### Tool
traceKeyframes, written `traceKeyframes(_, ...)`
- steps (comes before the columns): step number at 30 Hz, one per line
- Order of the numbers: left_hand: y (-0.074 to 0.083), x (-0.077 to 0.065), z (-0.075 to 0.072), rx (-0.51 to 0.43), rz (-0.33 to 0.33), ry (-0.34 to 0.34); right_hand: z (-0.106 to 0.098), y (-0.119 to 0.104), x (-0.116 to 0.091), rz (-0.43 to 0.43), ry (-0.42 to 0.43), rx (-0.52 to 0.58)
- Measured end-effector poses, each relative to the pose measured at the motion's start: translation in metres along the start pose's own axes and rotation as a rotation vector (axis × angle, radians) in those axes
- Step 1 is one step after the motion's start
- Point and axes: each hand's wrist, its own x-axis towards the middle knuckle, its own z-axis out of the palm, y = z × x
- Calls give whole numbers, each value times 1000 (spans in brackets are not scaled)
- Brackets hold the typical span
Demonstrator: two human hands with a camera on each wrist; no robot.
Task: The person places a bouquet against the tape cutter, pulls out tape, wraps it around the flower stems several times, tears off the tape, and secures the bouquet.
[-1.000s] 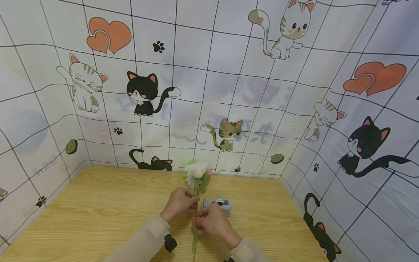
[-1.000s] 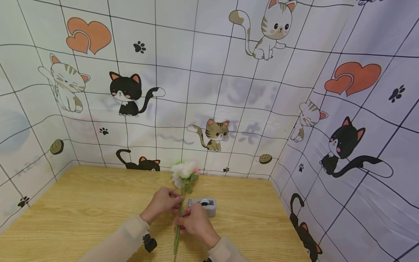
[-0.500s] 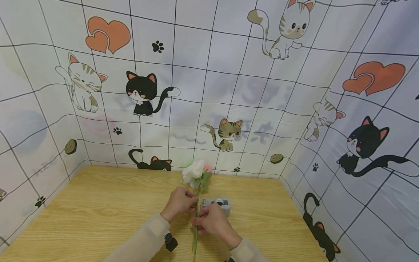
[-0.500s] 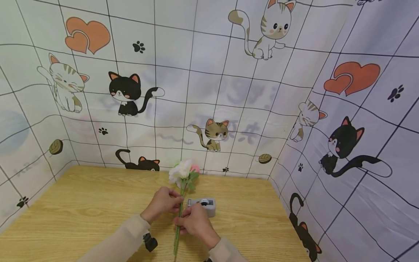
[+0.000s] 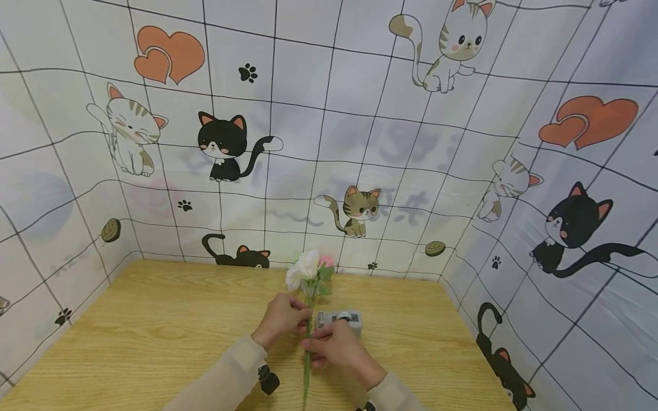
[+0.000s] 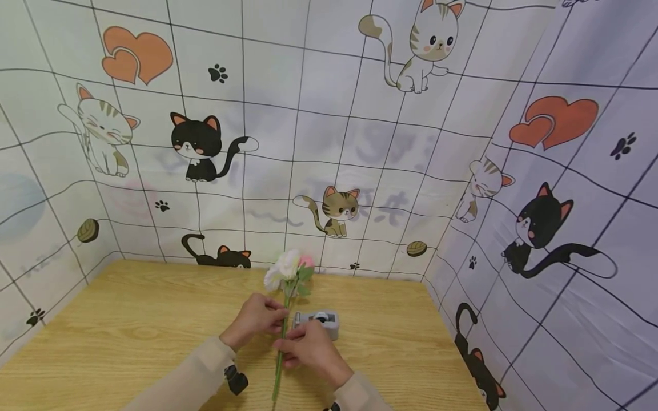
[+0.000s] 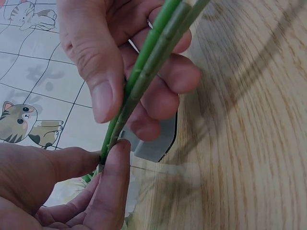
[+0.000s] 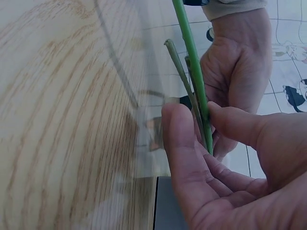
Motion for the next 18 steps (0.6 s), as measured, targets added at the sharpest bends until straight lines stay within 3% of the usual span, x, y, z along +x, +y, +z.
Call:
traceKeyframes(11, -2, 1, 0, -55, -2, -40, -10, 5, 3, 48, -80, 70)
traceKeyframes(18, -4, 4, -1, -71, -6, -58, -10, 6, 5, 74, -174, 134)
